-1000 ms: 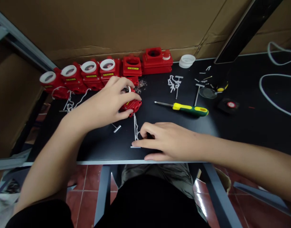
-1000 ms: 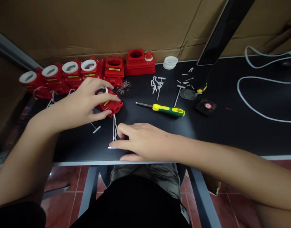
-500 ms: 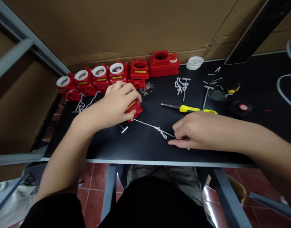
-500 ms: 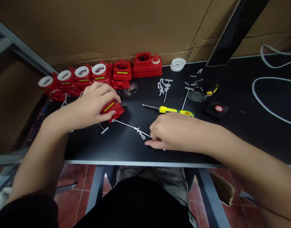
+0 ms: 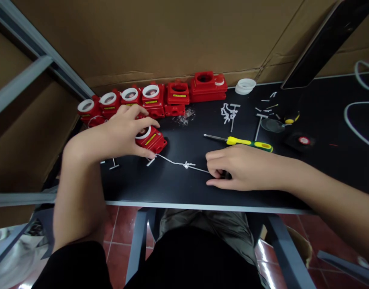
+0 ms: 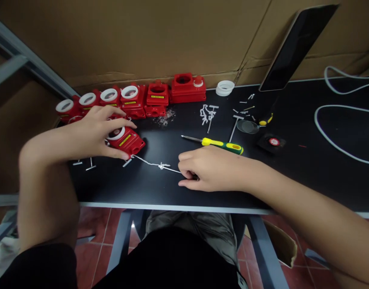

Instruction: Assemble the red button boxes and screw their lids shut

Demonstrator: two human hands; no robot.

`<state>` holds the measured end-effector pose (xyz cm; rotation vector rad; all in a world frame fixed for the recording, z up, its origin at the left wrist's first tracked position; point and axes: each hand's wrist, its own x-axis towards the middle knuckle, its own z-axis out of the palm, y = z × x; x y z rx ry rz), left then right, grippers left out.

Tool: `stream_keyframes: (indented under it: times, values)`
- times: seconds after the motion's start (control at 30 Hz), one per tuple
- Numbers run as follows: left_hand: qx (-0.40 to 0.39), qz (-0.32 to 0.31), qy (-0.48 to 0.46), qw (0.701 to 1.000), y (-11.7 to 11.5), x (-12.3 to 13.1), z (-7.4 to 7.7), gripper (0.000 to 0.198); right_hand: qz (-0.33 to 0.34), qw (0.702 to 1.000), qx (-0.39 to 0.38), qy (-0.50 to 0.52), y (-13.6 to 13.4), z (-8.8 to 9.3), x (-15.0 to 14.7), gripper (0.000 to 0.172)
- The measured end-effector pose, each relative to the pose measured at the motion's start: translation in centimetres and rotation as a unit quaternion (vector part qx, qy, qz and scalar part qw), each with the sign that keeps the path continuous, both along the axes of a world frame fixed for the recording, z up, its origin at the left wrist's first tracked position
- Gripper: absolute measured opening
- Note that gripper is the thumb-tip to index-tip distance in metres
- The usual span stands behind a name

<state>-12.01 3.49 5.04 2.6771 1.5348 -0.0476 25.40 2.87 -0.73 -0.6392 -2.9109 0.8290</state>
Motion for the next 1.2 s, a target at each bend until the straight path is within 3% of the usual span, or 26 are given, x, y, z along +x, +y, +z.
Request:
stream_keyframes:
  times: [0.17,0.33,0.4,0.5,0.57,0.7,0.8,1.0,1.2]
  values:
    - [-0.003,0.058,0.023,0.998,0.3,-1.2,0.0,0.057,-0.031,0.999,0.016,0.037,0.2,-0.4,-0.2,0.015]
    - [-0.020,0.122,0.055,0.991,0.0,-0.1,0.2,0.083,-0.092,0.993,0.068,0.041,0.4,-0.9,-0.4,0.006]
    - [-0.023,0.095,0.051,0.994,0.0,0.3,0.5,0.088,-0.102,0.990,0.084,0.048,0.4,-1.1,-0.4,0.007]
    - [-0.041,0.006,-0.002,0.999,-0.1,0.8,0.9,0.062,-0.105,0.987,0.093,0.073,0.4,-1.3,-0.3,0.012]
    - [-0.050,-0.001,-0.020,0.999,-0.2,0.9,0.9,0.054,-0.099,0.988,0.094,0.078,0.4,-1.3,-0.2,0.013]
    - [0.011,0.121,0.017,0.992,-0.3,-0.2,0.2,0.074,-0.104,0.989,0.083,0.069,0.3,-1.5,-0.2,0.018]
    - [0.000,0.187,0.041,0.982,-0.2,-1.4,0.1,0.080,-0.126,0.988,0.059,0.063,0.0,-1.5,-0.6,0.020]
    - [-0.007,0.070,-0.020,0.997,-0.4,-0.3,1.8,0.061,-0.101,0.989,-0.061,0.093,-0.9,-1.1,-1.3,0.024]
    - [-0.033,0.032,-0.008,0.999,-1.3,2.1,3.1,0.051,-0.049,0.989,-0.030,0.134,-1.1,-1.0,-1.3,0.023]
